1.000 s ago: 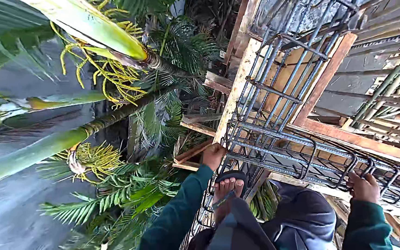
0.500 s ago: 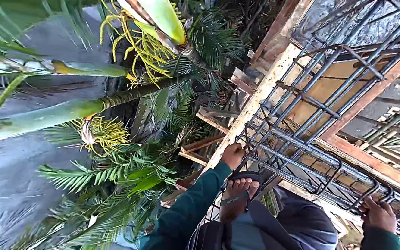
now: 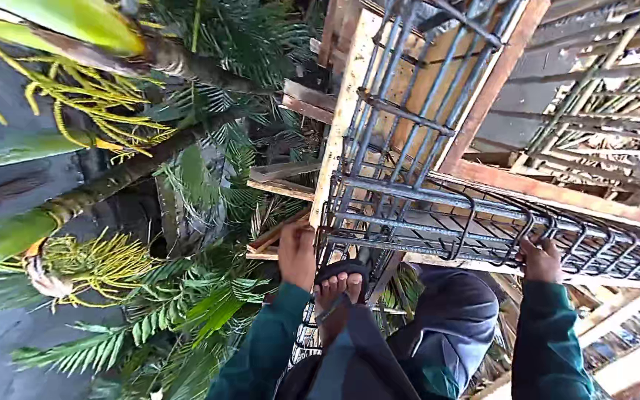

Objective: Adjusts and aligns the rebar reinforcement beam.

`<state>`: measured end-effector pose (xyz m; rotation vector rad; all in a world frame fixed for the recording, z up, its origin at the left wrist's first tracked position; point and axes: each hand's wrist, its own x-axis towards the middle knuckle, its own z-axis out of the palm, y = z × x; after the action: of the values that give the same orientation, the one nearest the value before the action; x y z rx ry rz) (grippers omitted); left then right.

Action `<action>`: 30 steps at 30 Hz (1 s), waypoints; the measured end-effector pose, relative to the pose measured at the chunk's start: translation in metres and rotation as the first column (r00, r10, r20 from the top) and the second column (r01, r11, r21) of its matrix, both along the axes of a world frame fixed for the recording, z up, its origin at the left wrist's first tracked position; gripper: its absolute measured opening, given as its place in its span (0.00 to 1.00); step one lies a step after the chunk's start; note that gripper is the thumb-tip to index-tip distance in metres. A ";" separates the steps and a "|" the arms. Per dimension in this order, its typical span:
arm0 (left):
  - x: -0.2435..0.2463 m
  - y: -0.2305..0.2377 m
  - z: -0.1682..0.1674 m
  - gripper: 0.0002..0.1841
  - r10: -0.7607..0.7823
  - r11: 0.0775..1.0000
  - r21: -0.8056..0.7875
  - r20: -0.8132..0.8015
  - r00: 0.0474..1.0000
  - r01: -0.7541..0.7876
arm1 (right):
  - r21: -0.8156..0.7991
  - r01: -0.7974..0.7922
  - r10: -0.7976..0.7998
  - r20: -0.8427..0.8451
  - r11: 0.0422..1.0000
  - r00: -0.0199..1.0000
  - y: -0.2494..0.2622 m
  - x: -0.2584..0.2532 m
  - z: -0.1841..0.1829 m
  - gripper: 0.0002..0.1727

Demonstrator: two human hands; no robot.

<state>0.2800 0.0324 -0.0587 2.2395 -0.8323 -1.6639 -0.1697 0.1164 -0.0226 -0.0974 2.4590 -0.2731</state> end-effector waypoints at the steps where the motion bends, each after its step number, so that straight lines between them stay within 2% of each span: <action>1: -0.007 -0.001 0.018 0.20 -0.014 1.000 0.010 0.012 1.000 0.014 | 0.003 -0.003 0.003 -0.007 1.000 1.000 -0.002 0.000 0.001 0.13; 3: -0.023 -0.004 0.051 0.24 -0.019 0.992 0.123 -0.063 0.998 0.027 | 0.019 -0.012 0.012 -0.001 1.000 1.000 -0.007 0.005 0.003 0.16; 6: -0.052 -0.016 0.073 0.19 0.237 0.907 0.400 -0.218 0.947 -0.135 | 0.045 -0.057 0.057 0.006 0.997 0.998 -0.011 0.007 0.005 0.19; 9: -0.073 -0.028 0.066 0.16 0.458 0.771 0.530 -0.074 0.886 -0.354 | 0.038 -0.064 0.065 -0.005 0.997 0.998 -0.004 0.003 0.001 0.20; 13: -0.084 -0.030 0.057 0.18 0.465 0.751 0.508 0.049 0.884 -0.423 | 0.018 -0.096 0.096 -0.014 0.995 0.995 0.008 0.002 -0.006 0.23; 16: -0.092 -0.031 0.050 0.16 0.391 0.786 0.467 0.133 0.911 -0.406 | 0.025 -0.132 0.133 -0.045 0.991 0.990 0.015 0.003 -0.009 0.28; 18: -0.096 -0.030 0.047 0.13 0.339 0.823 0.419 0.181 0.923 -0.384 | 0.023 -0.188 0.190 -0.133 0.982 0.973 0.022 0.008 -0.001 0.34; 20: -0.097 -0.026 0.046 0.10 0.314 0.855 0.368 0.196 0.929 -0.367 | -0.072 -0.212 0.186 -0.268 0.975 0.945 0.033 0.024 0.015 0.40; 22: -0.096 -0.023 0.045 0.07 0.306 0.876 0.327 0.194 0.932 -0.356 | -0.275 -0.121 0.031 -0.311 0.954 0.950 0.048 0.062 0.027 0.32; 23: -0.096 -0.021 0.043 0.07 0.304 0.884 0.308 0.191 0.933 -0.351 | -0.381 0.002 -0.091 -0.218 0.925 0.972 0.053 0.087 0.030 0.25; 24: -0.094 -0.019 0.042 0.07 0.297 0.892 0.297 0.185 0.937 -0.341 | -0.419 0.162 -0.199 -0.044 0.893 0.979 0.058 0.113 0.030 0.17; 25: -0.092 -0.017 0.042 0.07 0.292 0.898 0.288 0.181 0.939 -0.334 | -0.370 0.328 -0.284 0.170 0.869 0.944 0.060 0.136 0.028 0.13; 27: -0.089 -0.014 0.043 0.08 0.290 0.901 0.282 0.174 0.941 -0.329 | -0.166 0.512 -0.371 0.508 0.843 0.777 0.057 0.172 0.015 0.16; 28: -0.088 -0.014 0.041 0.08 0.286 0.903 0.281 0.169 0.943 -0.324 | -0.108 0.555 -0.394 0.594 0.825 0.702 0.050 0.184 0.003 0.18; 30: -0.088 -0.015 0.040 0.09 0.267 0.908 0.287 0.169 0.949 -0.306 | -0.094 0.635 -0.420 0.675 0.767 0.607 0.036 0.200 -0.020 0.20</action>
<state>0.1919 0.0178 -0.0185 2.5468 -0.2511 -1.6151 0.0299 0.1521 -0.0423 0.5392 1.6850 -0.8406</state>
